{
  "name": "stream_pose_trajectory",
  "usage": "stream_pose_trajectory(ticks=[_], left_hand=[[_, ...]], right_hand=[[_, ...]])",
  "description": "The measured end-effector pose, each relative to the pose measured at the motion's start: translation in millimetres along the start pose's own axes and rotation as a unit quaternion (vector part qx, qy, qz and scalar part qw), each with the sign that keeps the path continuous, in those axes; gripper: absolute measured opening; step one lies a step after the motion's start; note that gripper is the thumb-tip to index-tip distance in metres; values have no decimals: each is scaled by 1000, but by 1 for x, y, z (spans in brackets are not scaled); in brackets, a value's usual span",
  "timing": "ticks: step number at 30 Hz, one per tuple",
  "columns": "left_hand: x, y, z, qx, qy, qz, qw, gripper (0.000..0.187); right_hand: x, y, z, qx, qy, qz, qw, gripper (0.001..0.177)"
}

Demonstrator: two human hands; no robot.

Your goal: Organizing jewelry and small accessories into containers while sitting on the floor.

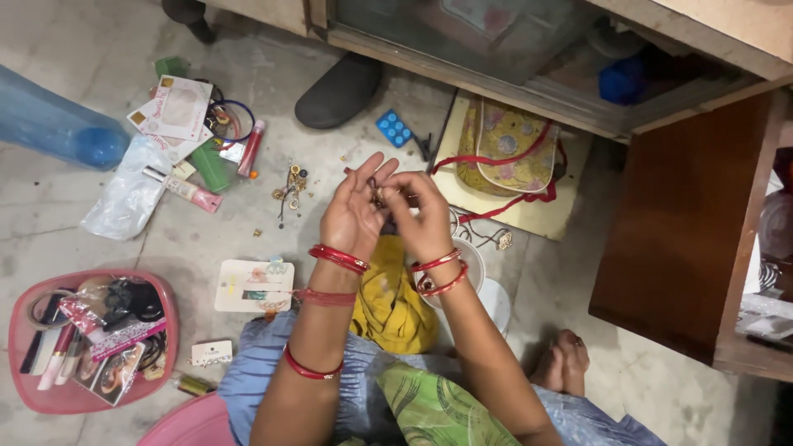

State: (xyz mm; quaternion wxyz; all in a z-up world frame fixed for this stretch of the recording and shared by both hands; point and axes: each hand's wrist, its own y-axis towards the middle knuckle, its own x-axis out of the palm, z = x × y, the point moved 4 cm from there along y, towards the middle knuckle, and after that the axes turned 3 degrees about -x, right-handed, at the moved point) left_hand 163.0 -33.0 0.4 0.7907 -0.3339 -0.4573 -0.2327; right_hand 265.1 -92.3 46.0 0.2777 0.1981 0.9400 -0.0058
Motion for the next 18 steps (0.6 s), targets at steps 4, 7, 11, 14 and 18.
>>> stream_pose_trajectory(ticks=[4,7,11,14,18], left_hand=[[2,1,-7,-24,-5,3,1000,59],[0,3,-11,-32,-1,-3,999,60],[-13,9,-20,-30,-26,-5,999,54],[-23,14,-25,-6,16,-12,1000,49],[-19,11,-21,-3,4,3,1000,49]], right_hand=[[-5,-7,48,89,311,42,945,11],[-14,-11,22,101,302,46,947,13],[-23,-14,-30,-58,-6,30,998,25],[-12,-18,8,-13,63,33,997,15],[-9,-23,51,36,251,46,966,18]])
